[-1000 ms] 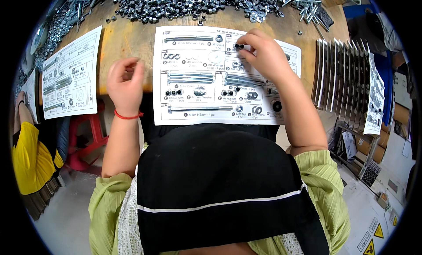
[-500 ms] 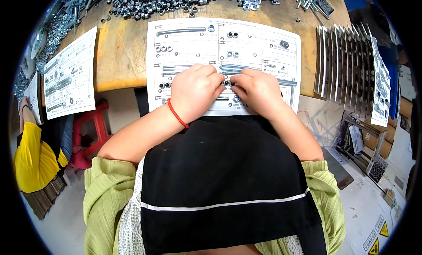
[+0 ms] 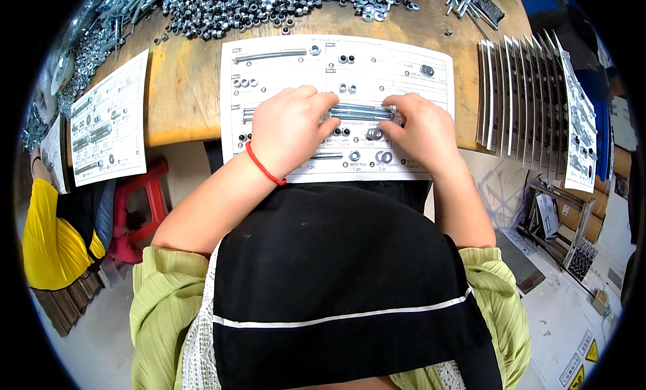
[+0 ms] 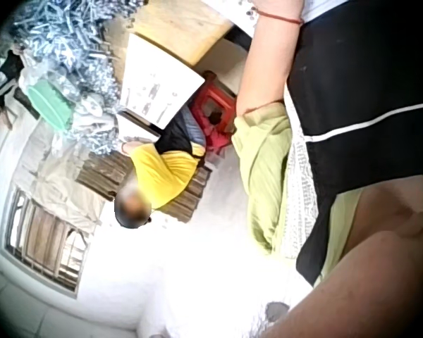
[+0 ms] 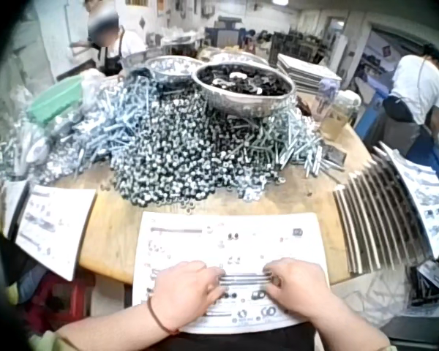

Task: The person picks bolts, nuts, and washers from piles on the table and places them into designated slots on a printed hardware kit sheet. They repeatedly lift the sheet to check alignment and continue filling the slots with the correct fasteners.

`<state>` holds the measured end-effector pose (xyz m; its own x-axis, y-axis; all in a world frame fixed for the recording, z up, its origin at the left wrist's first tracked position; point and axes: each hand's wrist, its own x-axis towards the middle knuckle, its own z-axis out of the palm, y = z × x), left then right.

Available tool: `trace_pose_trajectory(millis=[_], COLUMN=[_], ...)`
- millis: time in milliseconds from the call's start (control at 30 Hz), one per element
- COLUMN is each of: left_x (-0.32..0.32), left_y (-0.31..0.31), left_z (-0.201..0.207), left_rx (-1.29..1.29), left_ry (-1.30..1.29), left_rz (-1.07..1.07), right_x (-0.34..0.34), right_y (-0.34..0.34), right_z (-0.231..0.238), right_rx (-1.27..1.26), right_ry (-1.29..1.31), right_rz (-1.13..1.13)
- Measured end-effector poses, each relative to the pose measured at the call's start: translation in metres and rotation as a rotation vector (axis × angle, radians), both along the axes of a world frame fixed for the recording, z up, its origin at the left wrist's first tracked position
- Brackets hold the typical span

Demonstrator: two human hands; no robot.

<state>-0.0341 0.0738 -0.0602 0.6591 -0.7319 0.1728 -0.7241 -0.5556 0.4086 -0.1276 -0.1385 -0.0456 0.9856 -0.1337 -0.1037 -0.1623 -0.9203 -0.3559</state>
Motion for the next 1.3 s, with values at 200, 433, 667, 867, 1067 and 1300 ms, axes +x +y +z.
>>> trace_pose_trajectory(millis=[200,433,667,867,1067,1300], left_x=[0.003,0.001,0.022,0.1,0.182,0.213], left_y=[-0.012,-0.013,-0.004,-0.05,-0.129,-0.175], left_z=[-0.001,-0.005,0.015,0.035,0.025,0.023], left_rx=[0.128,0.111,-0.103,-0.115,0.038,0.381], left_ry=[0.071,0.102,0.105,-0.036,-0.183,0.042], left_rz=[-0.009,0.015,0.063,0.012,0.273,0.344], right_x=[0.0,-0.004,0.008,0.091,0.205,0.225], right_y=[0.002,0.0,-0.025,-0.104,-0.125,-0.138], right_z=[-0.008,-0.016,0.012,0.003,-0.039,-0.038], right_rx=[-0.01,-0.006,0.138,0.015,0.083,0.111], right_ry=[0.04,-0.04,-0.094,-0.243,-0.206,-0.249], right_rz=[-0.033,-0.021,-0.161,-0.292,-0.442,-0.589])
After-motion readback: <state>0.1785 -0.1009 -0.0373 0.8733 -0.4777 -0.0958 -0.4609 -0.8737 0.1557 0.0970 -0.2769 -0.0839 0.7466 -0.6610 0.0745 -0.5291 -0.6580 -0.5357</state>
